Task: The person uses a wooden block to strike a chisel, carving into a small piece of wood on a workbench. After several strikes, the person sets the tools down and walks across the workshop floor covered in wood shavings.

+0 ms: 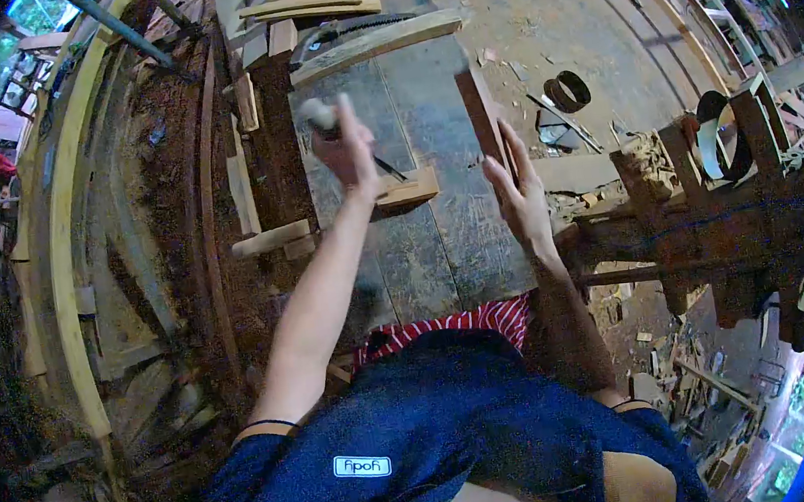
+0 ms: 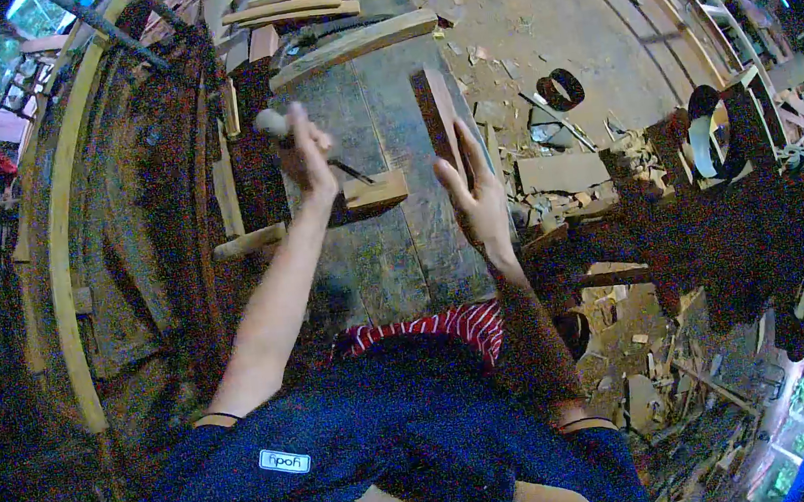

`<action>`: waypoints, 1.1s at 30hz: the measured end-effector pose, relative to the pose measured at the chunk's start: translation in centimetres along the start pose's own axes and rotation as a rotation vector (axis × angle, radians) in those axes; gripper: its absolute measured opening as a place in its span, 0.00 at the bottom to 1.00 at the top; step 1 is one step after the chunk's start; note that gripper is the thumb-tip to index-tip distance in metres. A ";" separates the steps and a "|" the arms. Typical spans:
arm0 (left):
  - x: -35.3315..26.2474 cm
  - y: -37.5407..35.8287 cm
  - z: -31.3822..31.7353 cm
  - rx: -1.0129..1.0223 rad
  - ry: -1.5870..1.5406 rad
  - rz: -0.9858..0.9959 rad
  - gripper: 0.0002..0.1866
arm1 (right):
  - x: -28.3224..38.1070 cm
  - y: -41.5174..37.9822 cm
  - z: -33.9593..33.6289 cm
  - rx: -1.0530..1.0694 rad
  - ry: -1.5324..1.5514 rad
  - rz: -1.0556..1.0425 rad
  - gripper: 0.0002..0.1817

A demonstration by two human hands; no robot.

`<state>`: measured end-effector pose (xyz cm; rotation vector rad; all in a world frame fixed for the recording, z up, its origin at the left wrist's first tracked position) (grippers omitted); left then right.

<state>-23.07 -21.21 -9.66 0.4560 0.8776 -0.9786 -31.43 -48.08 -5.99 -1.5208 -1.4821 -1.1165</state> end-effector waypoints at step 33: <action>-3.3 -8.8 -2.9 0.612 0.492 0.266 0.09 | -2.9 -7.6 3.8 0.158 -0.285 0.136 0.35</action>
Point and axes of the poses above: each hand's wrist, its own y-axis towards the middle knuckle, its own z-axis out of the palm, x = y × z, the point moved 9 cm from there along y, towards the middle knuckle, and after that the axes turned 11 degrees about -y, right-handed, at the moved point
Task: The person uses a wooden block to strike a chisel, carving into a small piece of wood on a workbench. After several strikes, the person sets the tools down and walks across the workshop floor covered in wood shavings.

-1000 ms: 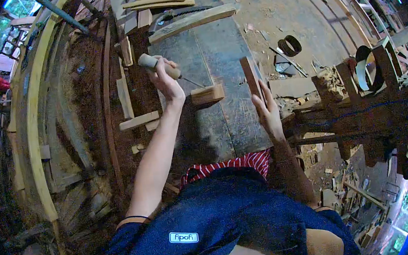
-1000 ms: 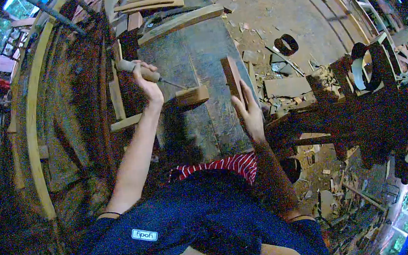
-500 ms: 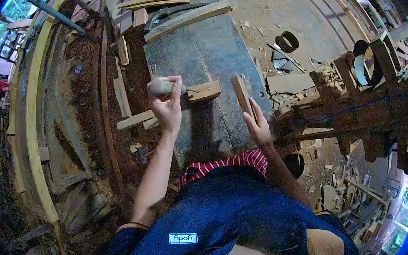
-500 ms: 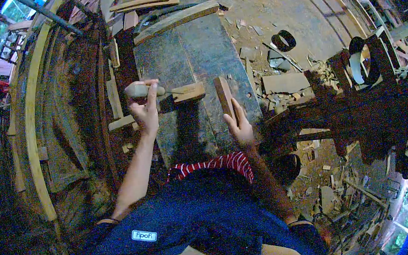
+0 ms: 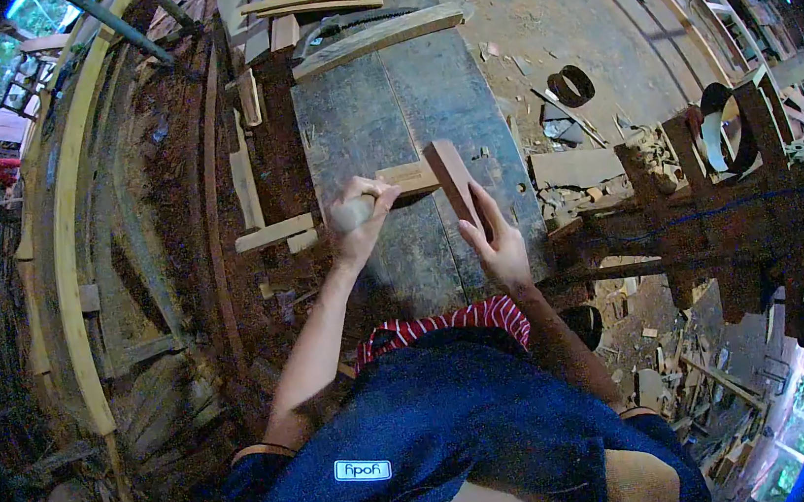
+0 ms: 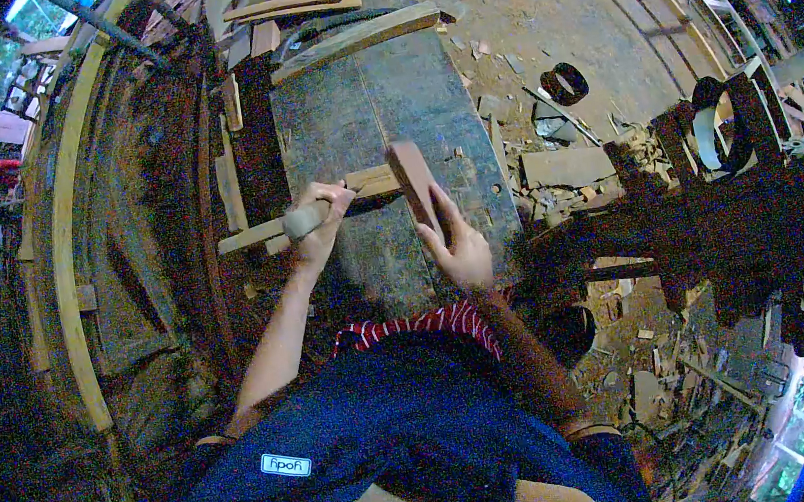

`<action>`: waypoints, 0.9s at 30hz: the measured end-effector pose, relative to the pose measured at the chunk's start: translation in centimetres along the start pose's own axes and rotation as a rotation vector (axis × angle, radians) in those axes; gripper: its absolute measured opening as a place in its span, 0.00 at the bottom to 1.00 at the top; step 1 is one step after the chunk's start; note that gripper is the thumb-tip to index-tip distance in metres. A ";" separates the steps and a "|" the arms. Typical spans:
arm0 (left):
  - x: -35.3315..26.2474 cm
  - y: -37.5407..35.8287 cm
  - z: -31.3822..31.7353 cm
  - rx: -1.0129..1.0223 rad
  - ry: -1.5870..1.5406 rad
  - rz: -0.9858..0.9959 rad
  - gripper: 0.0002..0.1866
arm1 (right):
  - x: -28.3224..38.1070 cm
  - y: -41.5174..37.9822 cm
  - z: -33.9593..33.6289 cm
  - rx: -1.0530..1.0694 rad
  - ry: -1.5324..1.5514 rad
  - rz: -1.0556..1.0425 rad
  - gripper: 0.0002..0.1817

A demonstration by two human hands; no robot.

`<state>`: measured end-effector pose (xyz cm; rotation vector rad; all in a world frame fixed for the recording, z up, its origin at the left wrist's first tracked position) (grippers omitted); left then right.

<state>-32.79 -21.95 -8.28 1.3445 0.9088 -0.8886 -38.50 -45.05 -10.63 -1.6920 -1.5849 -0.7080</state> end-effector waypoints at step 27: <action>2.3 -0.6 1.9 -0.020 0.041 0.383 0.14 | 16.9 -3.5 1.0 -0.103 -0.602 -0.924 0.37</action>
Point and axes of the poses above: each hand's wrist, its own y-axis towards the middle knuckle, its own z-axis out of the palm, x = y × z, the point moved 9 cm from there along y, towards the middle knuckle, and after that the axes turned 11 degrees about -y, right-handed, at the moved point
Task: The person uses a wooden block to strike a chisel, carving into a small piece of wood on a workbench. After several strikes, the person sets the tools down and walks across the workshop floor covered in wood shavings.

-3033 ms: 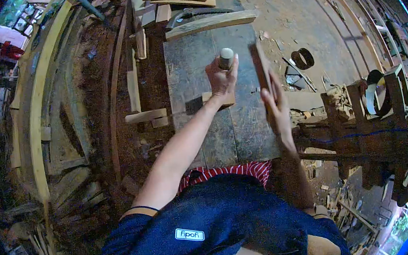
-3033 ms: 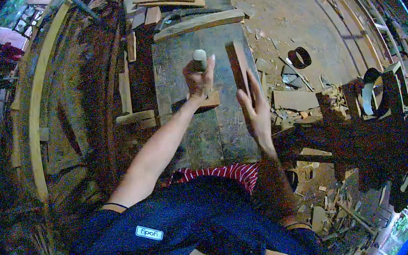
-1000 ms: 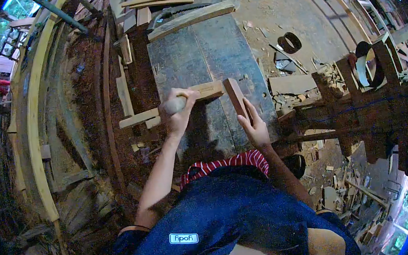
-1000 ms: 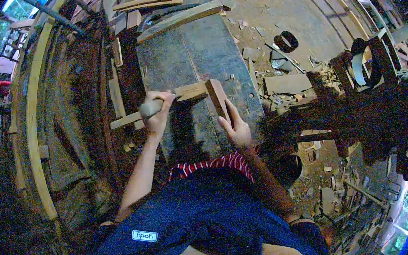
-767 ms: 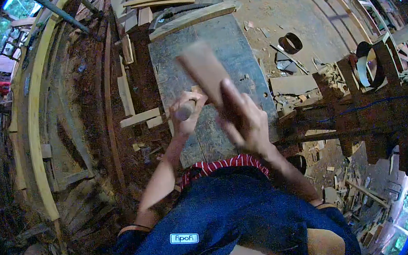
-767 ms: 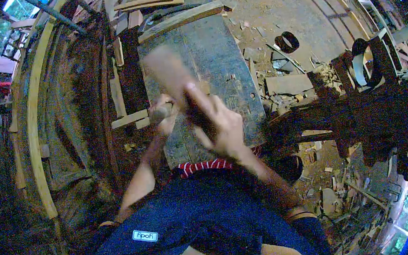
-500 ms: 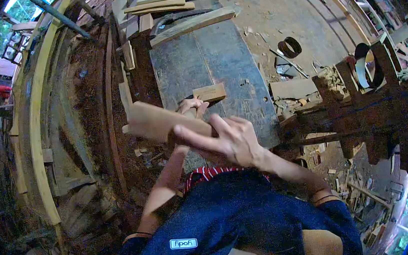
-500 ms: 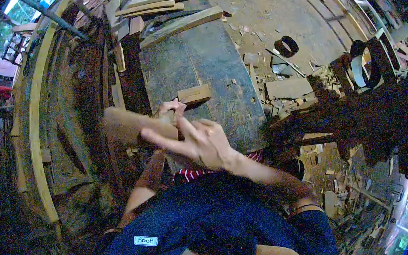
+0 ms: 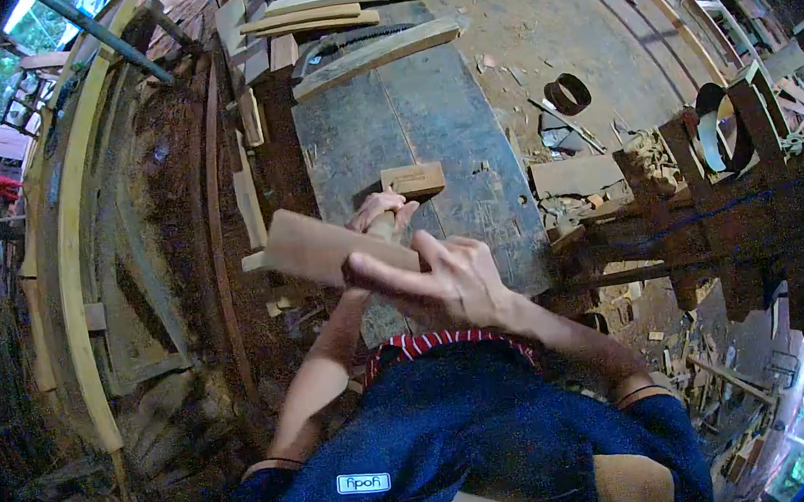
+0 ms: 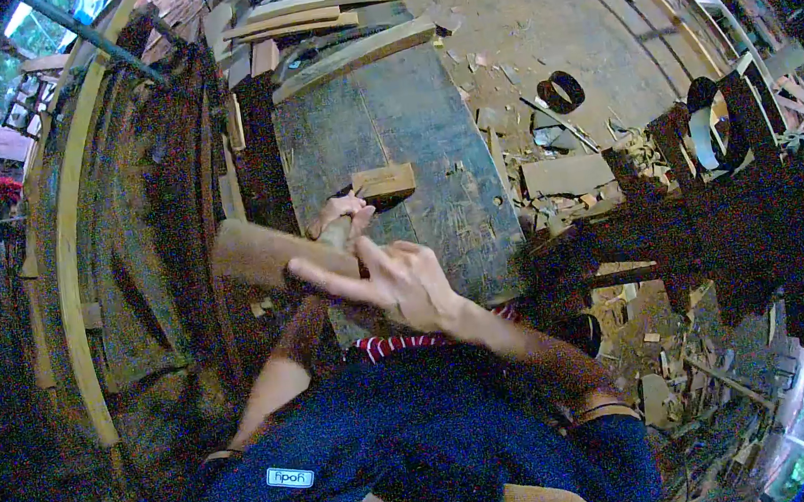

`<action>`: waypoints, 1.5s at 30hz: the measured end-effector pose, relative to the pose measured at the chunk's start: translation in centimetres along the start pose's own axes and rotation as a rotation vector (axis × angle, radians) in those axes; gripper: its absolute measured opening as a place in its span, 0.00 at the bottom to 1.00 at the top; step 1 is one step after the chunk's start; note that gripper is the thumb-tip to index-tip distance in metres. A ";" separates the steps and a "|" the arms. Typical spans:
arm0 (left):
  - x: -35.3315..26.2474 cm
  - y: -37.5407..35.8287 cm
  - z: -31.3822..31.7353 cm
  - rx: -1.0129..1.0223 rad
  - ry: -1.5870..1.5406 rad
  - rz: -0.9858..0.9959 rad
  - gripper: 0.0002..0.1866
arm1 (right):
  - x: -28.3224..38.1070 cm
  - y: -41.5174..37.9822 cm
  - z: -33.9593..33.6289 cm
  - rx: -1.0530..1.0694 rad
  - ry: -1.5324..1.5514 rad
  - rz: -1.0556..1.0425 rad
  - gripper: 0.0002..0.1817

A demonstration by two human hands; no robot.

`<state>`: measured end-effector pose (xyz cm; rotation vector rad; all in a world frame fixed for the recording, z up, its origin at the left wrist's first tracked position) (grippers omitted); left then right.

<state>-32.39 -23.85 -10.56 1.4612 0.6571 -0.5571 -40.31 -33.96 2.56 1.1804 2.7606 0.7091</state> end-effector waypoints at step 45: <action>3.2 4.1 -0.4 0.069 0.121 -0.595 0.08 | -11.2 -2.5 3.1 -0.230 0.487 0.632 0.38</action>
Point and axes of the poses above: each hand's wrist, its own y-axis towards the middle knuckle, its own z-axis out of the palm, x = y × z, the point moved 9 cm from there along y, towards the middle knuckle, and after that the axes turned 11 degrees about -y, right-handed, at the moved point
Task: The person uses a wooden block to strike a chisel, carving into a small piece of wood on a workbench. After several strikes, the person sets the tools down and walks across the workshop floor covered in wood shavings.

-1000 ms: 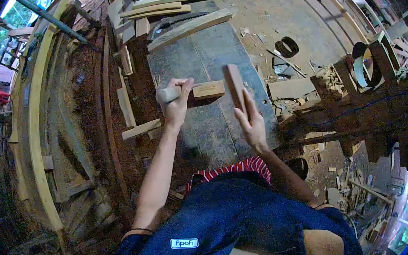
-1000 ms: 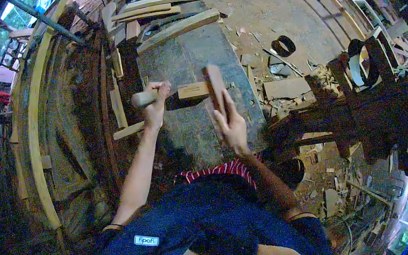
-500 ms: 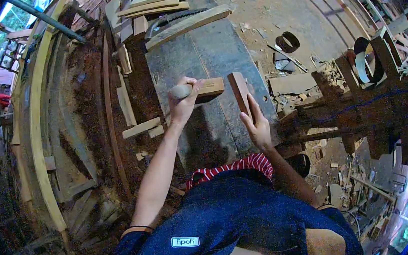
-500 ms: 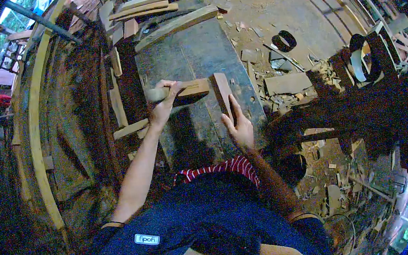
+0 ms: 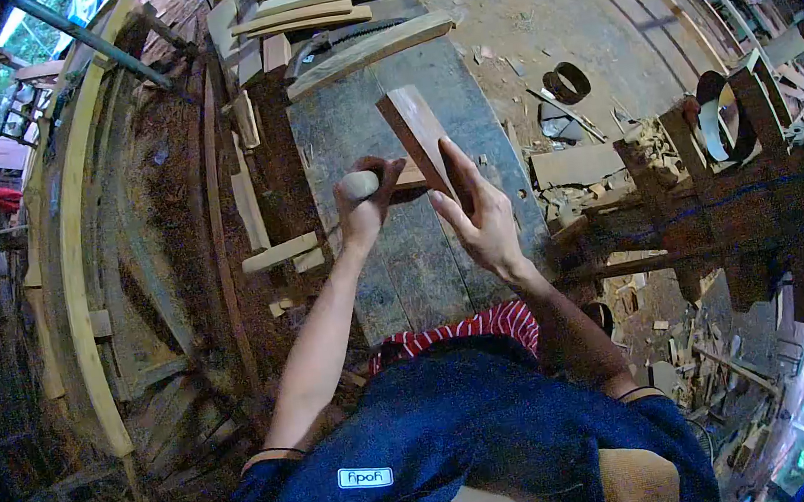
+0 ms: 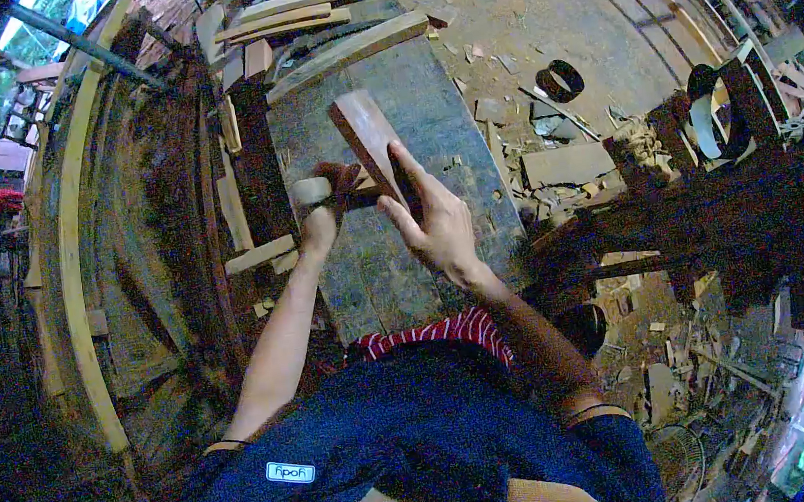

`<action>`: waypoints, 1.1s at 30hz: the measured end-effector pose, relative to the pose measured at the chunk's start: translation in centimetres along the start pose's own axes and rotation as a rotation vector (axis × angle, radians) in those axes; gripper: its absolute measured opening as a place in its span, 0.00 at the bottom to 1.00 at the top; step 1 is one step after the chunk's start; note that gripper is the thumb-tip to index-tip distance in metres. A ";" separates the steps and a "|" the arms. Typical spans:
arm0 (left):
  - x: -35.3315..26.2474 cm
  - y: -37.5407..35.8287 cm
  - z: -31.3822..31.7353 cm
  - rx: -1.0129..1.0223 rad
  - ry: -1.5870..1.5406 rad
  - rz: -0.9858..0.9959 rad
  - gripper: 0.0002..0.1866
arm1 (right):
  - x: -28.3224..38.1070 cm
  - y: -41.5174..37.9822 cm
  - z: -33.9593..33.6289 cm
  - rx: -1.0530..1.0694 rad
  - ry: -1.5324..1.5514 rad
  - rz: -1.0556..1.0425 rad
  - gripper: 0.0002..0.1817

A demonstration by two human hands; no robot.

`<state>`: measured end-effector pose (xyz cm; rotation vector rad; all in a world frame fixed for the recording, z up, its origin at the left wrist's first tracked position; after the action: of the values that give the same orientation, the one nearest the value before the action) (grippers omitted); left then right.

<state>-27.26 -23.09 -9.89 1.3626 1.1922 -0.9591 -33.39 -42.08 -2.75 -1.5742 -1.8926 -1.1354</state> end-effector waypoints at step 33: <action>-0.6 1.2 -1.8 -0.227 -0.442 -0.116 0.10 | -0.4 -0.8 -2.0 0.010 0.040 0.021 0.38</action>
<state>-26.30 -21.37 -8.84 0.8522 1.0101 -1.1013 -34.39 -43.94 -2.10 -1.5512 -1.8490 -1.1385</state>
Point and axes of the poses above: each hand's wrist, its own y-axis towards the middle knuckle, its own z-axis out of the palm, x = y × z, the point moved 9 cm from there along y, towards the middle knuckle, and after that the axes turned 11 degrees about -y, right-handed, at the moved point
